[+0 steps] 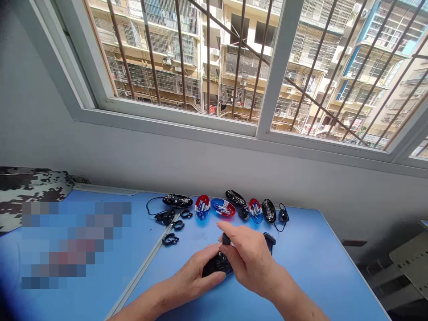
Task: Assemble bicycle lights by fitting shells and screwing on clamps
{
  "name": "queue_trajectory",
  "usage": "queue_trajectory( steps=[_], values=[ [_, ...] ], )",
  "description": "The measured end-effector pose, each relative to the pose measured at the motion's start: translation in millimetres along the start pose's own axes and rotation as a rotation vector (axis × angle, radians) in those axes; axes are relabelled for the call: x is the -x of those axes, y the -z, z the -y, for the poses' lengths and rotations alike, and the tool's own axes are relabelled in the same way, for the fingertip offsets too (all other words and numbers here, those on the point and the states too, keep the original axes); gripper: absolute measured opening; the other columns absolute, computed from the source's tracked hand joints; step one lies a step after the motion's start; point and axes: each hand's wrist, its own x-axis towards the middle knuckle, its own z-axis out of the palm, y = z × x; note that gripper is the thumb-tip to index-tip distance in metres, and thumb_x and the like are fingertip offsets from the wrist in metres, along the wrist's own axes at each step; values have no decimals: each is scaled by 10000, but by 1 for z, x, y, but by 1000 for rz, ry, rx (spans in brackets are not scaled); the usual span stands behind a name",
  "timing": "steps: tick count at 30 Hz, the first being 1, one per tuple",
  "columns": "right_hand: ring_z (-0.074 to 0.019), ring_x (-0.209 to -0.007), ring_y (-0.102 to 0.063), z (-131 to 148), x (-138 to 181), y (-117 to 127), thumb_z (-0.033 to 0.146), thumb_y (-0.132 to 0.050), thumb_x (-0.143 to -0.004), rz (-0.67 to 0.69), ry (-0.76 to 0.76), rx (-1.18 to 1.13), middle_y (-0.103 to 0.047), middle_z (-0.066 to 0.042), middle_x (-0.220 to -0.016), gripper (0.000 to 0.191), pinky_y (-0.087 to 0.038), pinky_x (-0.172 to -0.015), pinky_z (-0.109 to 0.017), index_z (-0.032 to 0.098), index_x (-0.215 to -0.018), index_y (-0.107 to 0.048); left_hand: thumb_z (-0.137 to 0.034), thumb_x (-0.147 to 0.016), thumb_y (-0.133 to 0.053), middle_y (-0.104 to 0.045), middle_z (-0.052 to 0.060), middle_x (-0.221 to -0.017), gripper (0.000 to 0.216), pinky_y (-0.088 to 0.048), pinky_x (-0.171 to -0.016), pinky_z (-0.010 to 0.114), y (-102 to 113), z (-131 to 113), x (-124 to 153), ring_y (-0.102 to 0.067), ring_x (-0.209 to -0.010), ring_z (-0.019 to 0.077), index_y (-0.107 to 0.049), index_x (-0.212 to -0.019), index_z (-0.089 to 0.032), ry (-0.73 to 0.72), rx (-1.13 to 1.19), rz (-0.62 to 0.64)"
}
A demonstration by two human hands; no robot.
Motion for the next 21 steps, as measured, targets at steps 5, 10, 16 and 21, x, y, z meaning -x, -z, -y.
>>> queue_trajectory(
  steps=[5,10,16,21],
  values=[
    [-155,-738,-652,-1,5,-5,159,-438,-951,-26,-7,-2,-710,-66,-941,391,-560,-674,-285,210,-1337,-398,-294,-917,-438,-634,26,-995,261,-465,-838,291,2,-2,0,-553,-880,198,-577,-1121,-208,-42,69,10],
    [-145,-744,-661,-4,7,-7,175,-490,-932,-62,-71,-50,-710,-49,-904,260,-555,-657,-254,216,-1187,-458,-309,-958,-411,-638,23,-1047,295,-454,-875,294,5,-1,-1,-562,-923,203,-566,-1192,-219,-50,98,46],
    [-155,-759,-630,-3,3,0,127,-499,-915,-62,-29,-26,-694,-61,-914,238,-537,-619,-259,215,-1136,-525,-296,-960,-437,-645,21,-1098,314,-447,-889,298,6,2,-1,-565,-935,204,-538,-1252,-239,-30,98,53],
    [-149,-793,-630,-5,4,1,109,-516,-908,-37,-68,-162,-694,-51,-952,285,-543,-662,-264,230,-1166,-535,-277,-951,-443,-649,12,-1094,296,-445,-883,296,5,3,0,-563,-942,211,-557,-1222,-247,-18,87,39]
  ],
)
